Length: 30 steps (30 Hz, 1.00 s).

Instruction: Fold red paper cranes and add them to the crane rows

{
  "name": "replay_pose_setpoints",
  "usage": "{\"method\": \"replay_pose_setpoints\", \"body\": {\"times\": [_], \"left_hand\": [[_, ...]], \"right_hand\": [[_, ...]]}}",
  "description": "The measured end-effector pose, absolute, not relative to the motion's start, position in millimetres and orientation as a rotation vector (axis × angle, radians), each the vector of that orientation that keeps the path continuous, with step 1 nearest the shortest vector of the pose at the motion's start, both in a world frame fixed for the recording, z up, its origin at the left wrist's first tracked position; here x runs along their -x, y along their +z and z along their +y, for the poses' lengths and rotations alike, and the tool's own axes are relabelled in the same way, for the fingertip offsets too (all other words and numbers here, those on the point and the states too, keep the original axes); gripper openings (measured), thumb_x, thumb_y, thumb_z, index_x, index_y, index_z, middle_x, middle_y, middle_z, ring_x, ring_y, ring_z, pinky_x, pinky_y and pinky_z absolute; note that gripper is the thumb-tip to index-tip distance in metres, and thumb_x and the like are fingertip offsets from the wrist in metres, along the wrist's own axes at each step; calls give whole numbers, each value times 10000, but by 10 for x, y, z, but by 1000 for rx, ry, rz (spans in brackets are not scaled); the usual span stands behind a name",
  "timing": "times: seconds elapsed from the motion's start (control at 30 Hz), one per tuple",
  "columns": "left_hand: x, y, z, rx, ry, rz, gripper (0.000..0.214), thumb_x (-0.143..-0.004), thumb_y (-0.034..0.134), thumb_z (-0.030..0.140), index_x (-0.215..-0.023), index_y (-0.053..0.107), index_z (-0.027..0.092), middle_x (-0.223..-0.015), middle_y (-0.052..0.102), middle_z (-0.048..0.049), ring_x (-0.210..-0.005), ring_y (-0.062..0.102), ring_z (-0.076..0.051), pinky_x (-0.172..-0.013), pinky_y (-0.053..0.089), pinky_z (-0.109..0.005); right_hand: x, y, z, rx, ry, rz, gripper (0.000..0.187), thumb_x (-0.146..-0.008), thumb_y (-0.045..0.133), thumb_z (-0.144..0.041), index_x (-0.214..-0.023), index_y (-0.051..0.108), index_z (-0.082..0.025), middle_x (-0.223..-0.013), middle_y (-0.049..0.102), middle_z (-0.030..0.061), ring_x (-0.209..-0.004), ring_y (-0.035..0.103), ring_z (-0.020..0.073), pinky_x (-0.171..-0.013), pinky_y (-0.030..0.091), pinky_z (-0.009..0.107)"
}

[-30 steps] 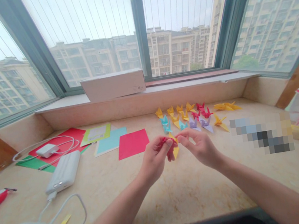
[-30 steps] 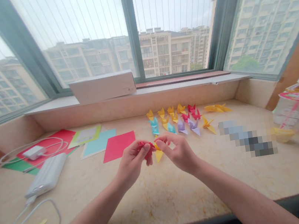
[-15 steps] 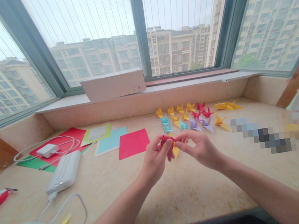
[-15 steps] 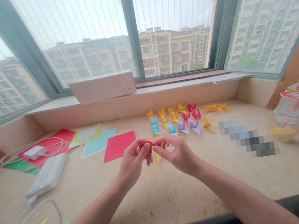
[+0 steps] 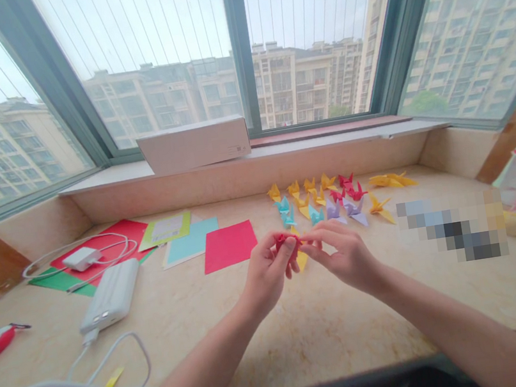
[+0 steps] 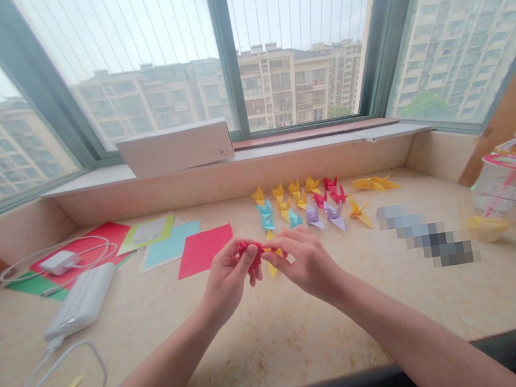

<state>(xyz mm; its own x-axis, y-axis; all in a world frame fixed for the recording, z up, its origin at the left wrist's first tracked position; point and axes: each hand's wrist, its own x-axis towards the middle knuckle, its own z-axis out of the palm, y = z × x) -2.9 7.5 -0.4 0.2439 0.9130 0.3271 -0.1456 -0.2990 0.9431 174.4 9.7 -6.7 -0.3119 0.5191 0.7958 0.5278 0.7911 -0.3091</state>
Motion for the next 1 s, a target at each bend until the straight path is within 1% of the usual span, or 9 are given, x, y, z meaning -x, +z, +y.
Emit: {"method": "replay_pose_setpoints", "body": {"times": [0.13, 0.4, 0.47, 0.57, 0.63, 0.7, 0.9, 1.0], "left_hand": [[28, -1, 69, -1463, 1274, 762, 323, -869, 637, 480, -864, 601, 160, -574, 559, 39, -470, 532, -90, -419, 404, -188], [15, -15, 75, -1456, 1294, 713, 296, -869, 645, 457, -894, 607, 165, -593, 556, 37, -489, 546, -97, -417, 408, -190], [13, -30, 77, -1467, 1316, 706, 287, -875, 641, 452, -895, 608, 168, -586, 549, 39, -491, 547, -98, -419, 408, -189], [6, -57, 78, -1482, 1342, 705, 285, -871, 644, 459, -886, 611, 176, -579, 542, 44, -486, 543, -95, -420, 403, -187], [-1, -71, 76, -1483, 1341, 714, 290, -868, 644, 467, -883, 608, 179, -576, 544, 45, -475, 534, -91, -416, 396, -186], [-10, -78, 74, -1478, 1328, 729, 300, -868, 640, 476, -882, 601, 179, -569, 545, 46, -464, 525, -90, -411, 390, -185], [-10, -72, 77, -1480, 1311, 767, 306, -862, 642, 477, -885, 594, 176, -554, 541, 48, -465, 517, -92, -420, 388, -189], [4, -66, 77, -1497, 1295, 786, 286, -877, 632, 454, -886, 598, 171, -554, 547, 44, -467, 518, -90, -427, 380, -189]], "right_hand": [[-1748, -79, 101, 768, -68, -1959, 113, -932, 611, -238, -983, 712, -226, -834, 738, 42, -729, 664, 183, -741, 464, 363], [-1681, -79, 60, 796, -26, -1891, 119, -922, 605, -230, -875, 713, -214, -771, 726, 38, -673, 643, 177, -716, 463, 368], [-1652, -64, 37, 837, 75, -1840, 142, -913, 609, -245, -821, 712, -209, -732, 710, 34, -661, 633, 178, -701, 467, 360], [-1623, -38, 10, 906, 331, -1753, 184, -899, 610, -267, -752, 701, -201, -693, 691, 23, -649, 624, 173, -662, 488, 325], [-1619, -29, 5, 941, 476, -1723, 188, -894, 609, -277, -752, 700, -194, -685, 690, 17, -643, 621, 168, -637, 496, 300], [-1623, -31, 11, 958, 523, -1715, 184, -892, 606, -284, -760, 694, -189, -675, 681, 11, -637, 616, 164, -623, 494, 288], [-1631, -54, 28, 901, 386, -1752, 155, -897, 615, -277, -766, 658, -206, -678, 649, 2, -644, 598, 158, -641, 480, 295], [-1638, -43, 26, 869, 223, -1824, 161, -917, 595, -250, -772, 656, -214, -709, 668, 12, -675, 609, 169, -702, 465, 335]]}}
